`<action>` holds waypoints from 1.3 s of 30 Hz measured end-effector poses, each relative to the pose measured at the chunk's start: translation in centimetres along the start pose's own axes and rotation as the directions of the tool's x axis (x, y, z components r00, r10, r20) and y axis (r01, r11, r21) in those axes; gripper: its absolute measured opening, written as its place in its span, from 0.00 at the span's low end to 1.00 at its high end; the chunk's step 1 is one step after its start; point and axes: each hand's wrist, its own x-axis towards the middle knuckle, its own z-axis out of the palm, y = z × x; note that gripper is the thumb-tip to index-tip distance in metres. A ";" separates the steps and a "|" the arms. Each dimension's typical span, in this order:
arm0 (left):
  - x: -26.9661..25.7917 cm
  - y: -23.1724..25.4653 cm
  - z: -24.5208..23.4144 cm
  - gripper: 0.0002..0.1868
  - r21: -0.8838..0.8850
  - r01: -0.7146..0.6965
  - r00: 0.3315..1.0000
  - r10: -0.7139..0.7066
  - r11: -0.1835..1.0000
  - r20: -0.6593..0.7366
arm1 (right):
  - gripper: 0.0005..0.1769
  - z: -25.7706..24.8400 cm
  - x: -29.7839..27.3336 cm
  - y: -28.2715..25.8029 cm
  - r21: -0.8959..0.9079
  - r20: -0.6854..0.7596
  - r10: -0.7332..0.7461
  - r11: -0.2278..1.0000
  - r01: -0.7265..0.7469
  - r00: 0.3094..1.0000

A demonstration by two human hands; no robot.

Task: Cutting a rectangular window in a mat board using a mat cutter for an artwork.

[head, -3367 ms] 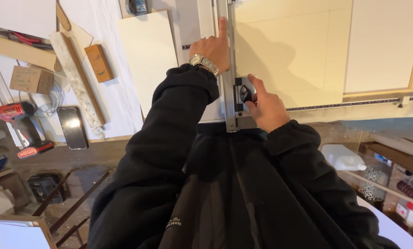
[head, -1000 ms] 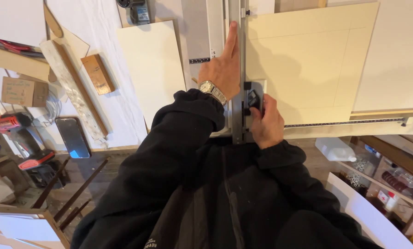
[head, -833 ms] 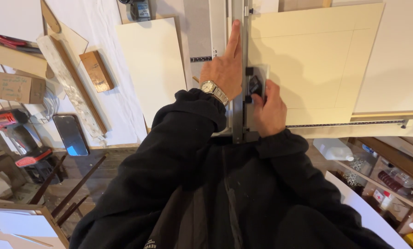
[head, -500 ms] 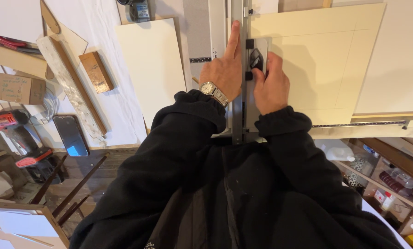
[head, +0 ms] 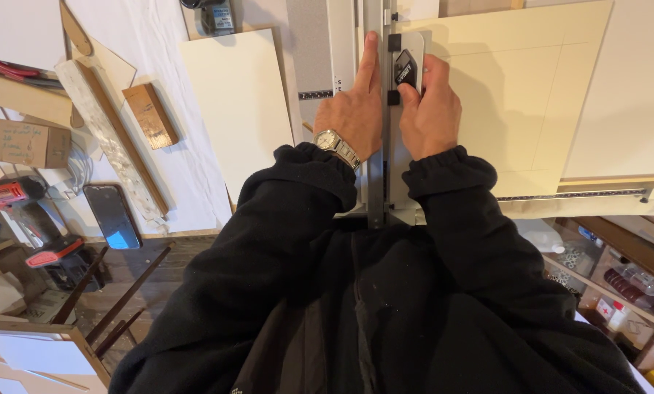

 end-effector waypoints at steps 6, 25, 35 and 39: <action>0.0 0.1 -0.1 0.52 0.002 -0.010 1.000 0.010 1.000 0.000 | 0.23 0.0 0.5 0.0 -0.004 0.007 0.028 1.000 -0.028 1.000; 0.2 -0.2 0.9 0.52 -0.022 -0.018 0.999 0.017 1.000 -0.032 | 0.22 0.4 1.3 0.9 -0.041 -0.003 -0.004 0.999 0.004 1.000; 0.7 -0.5 2.0 0.53 0.027 -0.014 0.997 0.016 1.000 -0.074 | 0.23 0.0 1.6 0.2 -0.089 0.023 0.046 0.995 -0.044 0.999; 0.6 -0.3 1.6 0.50 0.002 0.000 0.999 0.000 1.000 -0.037 | 0.28 0.1 1.8 -0.4 -0.184 0.027 -0.015 0.983 0.020 1.000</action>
